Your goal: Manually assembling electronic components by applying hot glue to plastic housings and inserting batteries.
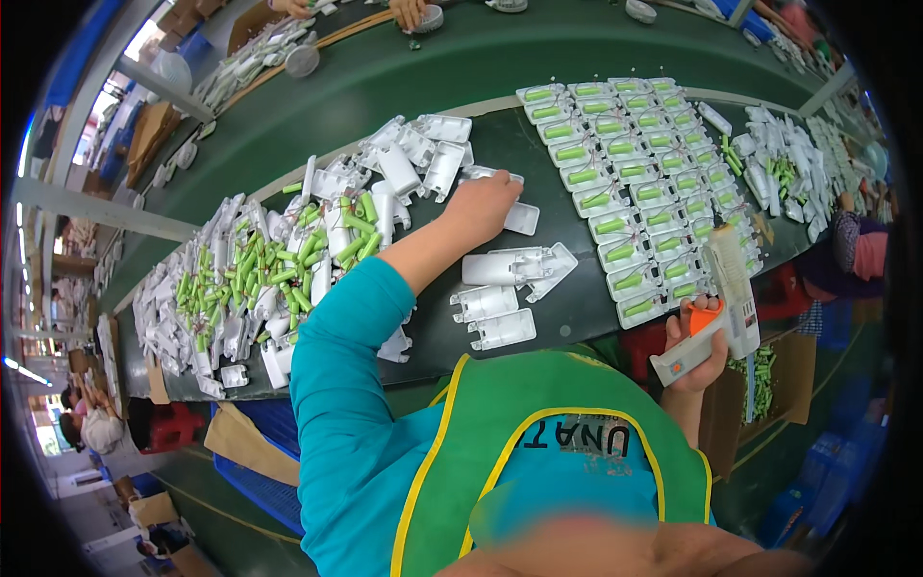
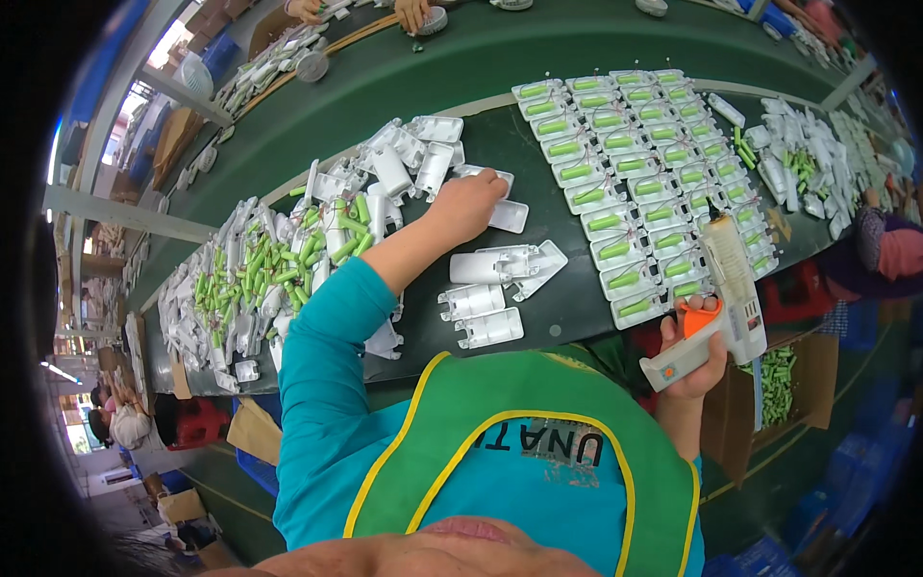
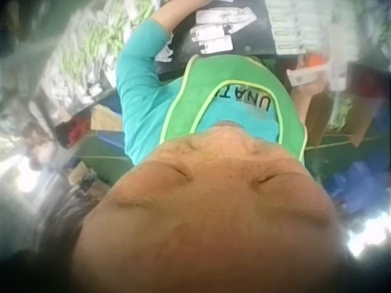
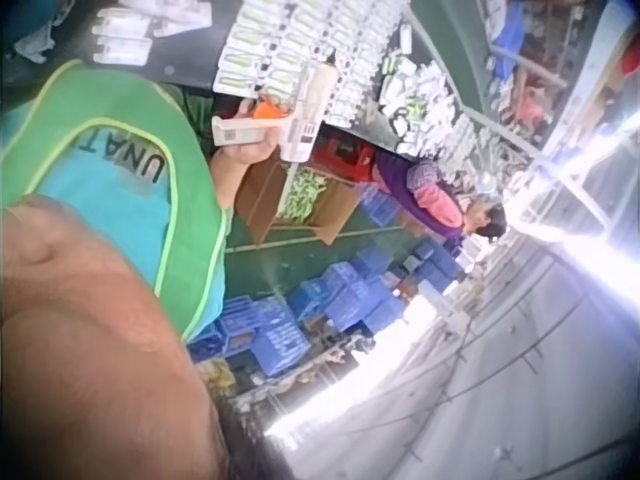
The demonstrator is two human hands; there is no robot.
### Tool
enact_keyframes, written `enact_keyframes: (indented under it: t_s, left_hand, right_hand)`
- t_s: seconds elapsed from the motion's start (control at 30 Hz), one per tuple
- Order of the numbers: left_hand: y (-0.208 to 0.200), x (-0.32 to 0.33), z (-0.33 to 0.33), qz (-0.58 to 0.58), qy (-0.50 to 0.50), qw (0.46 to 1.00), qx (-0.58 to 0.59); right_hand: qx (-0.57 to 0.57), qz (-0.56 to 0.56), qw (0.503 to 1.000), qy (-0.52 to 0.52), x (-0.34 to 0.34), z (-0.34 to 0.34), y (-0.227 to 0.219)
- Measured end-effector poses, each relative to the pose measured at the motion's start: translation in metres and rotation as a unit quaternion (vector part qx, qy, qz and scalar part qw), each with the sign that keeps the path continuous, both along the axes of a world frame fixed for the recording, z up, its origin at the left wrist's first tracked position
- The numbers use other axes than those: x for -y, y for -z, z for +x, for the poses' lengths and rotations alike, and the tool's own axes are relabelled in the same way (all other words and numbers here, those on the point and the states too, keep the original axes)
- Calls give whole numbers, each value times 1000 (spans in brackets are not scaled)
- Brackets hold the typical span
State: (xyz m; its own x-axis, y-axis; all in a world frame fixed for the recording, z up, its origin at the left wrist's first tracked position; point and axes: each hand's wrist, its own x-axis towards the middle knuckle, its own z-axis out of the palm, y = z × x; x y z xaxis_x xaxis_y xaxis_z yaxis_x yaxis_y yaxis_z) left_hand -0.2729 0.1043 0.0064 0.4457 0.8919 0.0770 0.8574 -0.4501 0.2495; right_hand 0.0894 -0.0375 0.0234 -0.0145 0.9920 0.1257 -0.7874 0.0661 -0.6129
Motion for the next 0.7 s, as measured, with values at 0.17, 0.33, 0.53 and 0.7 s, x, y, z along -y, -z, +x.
enact_keyframes:
  t_s: [0.17, 0.33, 0.53, 0.7]
  left_hand:
    - [-13, -24, 18, 101, 185, 970, -122]
    - [-17, -36, -5, 116, 278, 950, -82]
    - [-5, -27, 0, 19, -84, 996, -36]
    - [-1, -29, 25, 32, -88, 993, -74]
  right_hand:
    - [-10, -25, 1000, 8, 0, 2, 3]
    - [4, -32, 999, 12, 1, 2, 3]
    - [0, -35, 999, 5, -5, -1, 4]
    - [-3, -38, 999, -13, -7, -5, 3]
